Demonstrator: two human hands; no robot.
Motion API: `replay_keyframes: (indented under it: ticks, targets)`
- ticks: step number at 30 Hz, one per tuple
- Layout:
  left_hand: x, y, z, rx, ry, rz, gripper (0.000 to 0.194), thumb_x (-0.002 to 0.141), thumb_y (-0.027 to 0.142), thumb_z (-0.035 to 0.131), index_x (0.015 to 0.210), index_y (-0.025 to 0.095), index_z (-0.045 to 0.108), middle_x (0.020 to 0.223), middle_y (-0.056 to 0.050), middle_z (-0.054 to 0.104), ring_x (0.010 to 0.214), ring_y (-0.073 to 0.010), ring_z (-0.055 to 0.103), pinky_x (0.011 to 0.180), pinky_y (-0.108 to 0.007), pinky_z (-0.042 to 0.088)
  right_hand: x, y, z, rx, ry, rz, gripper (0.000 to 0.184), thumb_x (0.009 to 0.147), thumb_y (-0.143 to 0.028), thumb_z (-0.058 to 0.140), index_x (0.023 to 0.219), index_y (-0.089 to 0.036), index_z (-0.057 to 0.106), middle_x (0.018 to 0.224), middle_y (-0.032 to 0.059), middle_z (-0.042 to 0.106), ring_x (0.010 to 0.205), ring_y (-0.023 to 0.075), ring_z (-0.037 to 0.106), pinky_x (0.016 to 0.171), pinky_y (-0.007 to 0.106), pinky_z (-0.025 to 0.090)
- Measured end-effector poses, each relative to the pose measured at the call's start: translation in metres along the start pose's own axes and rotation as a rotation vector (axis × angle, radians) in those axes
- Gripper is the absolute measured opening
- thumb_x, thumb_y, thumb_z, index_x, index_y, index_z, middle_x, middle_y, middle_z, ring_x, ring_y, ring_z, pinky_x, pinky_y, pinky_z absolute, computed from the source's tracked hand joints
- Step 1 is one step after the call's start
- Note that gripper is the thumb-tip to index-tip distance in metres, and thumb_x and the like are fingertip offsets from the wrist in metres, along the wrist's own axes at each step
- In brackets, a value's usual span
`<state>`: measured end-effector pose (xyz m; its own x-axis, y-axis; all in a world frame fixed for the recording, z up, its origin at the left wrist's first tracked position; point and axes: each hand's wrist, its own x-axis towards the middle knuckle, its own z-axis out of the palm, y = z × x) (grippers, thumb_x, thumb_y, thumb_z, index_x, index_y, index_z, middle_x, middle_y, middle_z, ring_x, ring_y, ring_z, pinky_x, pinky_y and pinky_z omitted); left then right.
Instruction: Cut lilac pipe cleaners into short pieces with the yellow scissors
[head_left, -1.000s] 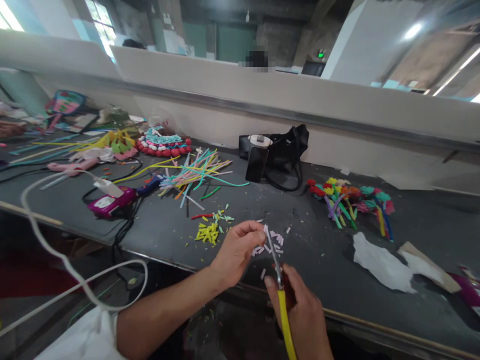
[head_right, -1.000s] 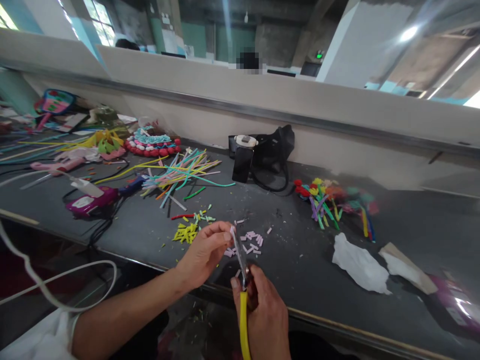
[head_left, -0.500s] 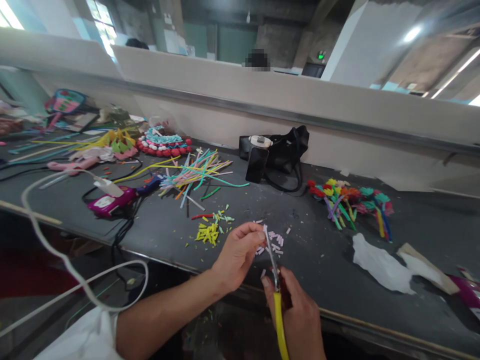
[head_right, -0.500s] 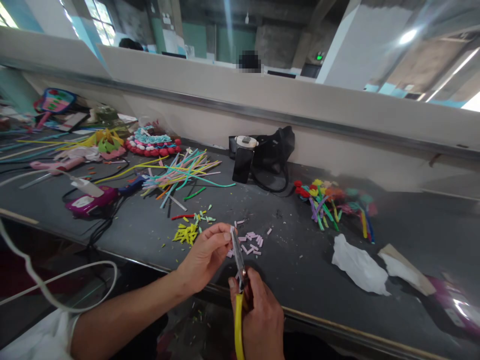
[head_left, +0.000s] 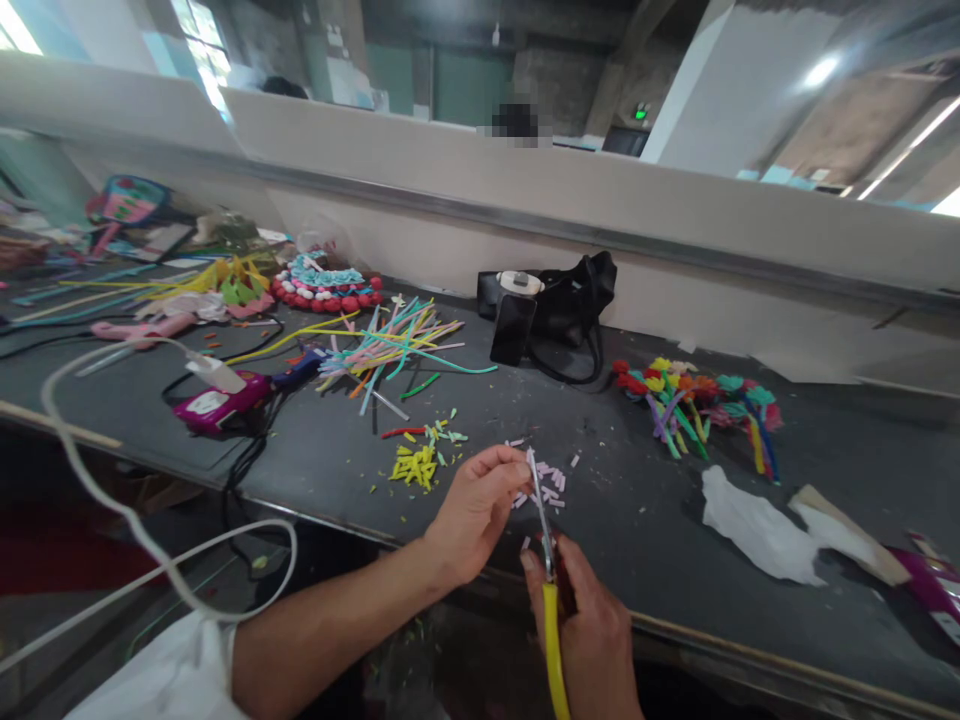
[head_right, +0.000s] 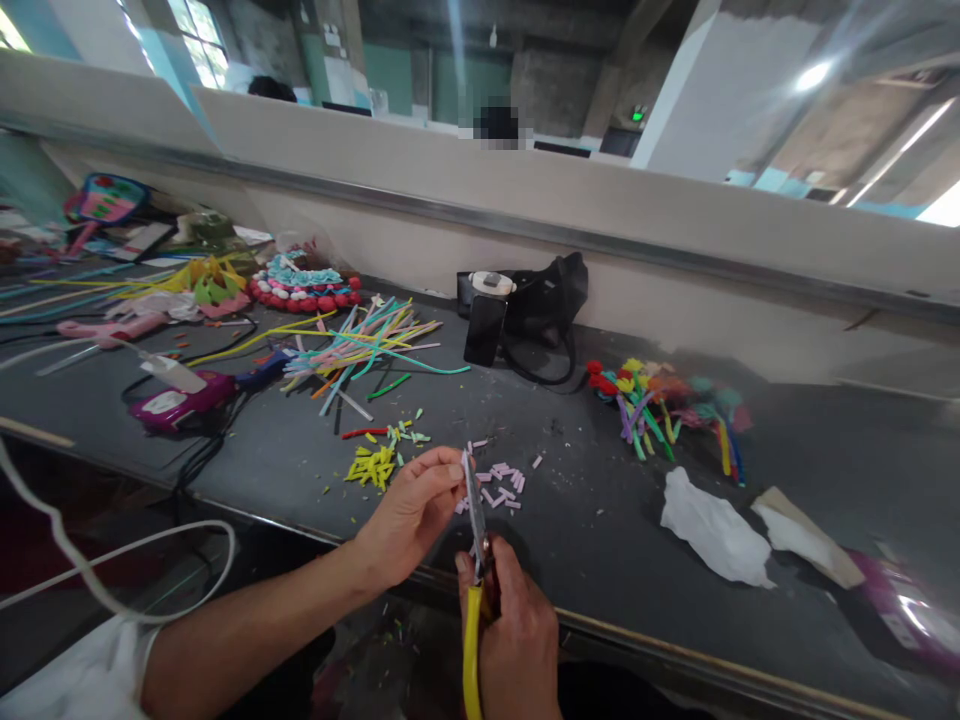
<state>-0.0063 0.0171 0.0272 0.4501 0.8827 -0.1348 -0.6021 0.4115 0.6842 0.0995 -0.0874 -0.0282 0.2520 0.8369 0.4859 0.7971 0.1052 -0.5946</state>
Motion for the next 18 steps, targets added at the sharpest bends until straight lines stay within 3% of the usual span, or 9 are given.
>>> replay_keyframes:
  ticks: [7,14,18]
  targets:
    - [0.0014,0.0006,0.0007,-0.031,0.005,-0.014,0.010,0.066,0.019,0.073,0.070,0.015,0.065,0.064,0.001,0.059,0.062,-0.0096,0.052,0.066,-0.024,0.039,0.0036,-0.0034,-0.0017,0.000,-0.045,0.017,0.027,0.092,-0.042,0.052,0.097,-0.018,0.062,0.068,0.0012,0.068,0.054,0.0131,0.063,0.057,0.021,0.047]
    - [0.0004,-0.0002,0.0010,-0.041,-0.006,-0.020,0.010,0.067,0.019,0.073,0.070,0.014,0.065,0.064,0.000,0.060,0.062,-0.0097,0.052,0.066,-0.024,0.040,-0.0011,0.0008,-0.0014,0.025,-0.100,0.078,0.028,0.093,-0.041,0.052,0.106,-0.019,0.063,0.083,0.0042,0.072,0.062,0.0134,0.066,0.058,0.019,0.047]
    - [0.0010,-0.0004,0.0000,-0.030,-0.010,-0.010,0.010,0.067,0.019,0.073,0.070,0.014,0.065,0.066,0.000,0.060,0.064,-0.0102,0.053,0.068,-0.024,0.041,-0.0020,-0.0007,-0.0021,0.056,-0.096,0.076,0.029,0.093,-0.041,0.051,0.104,-0.018,0.064,0.080,0.0040,0.073,0.060,0.0131,0.067,0.054,0.018,0.046]
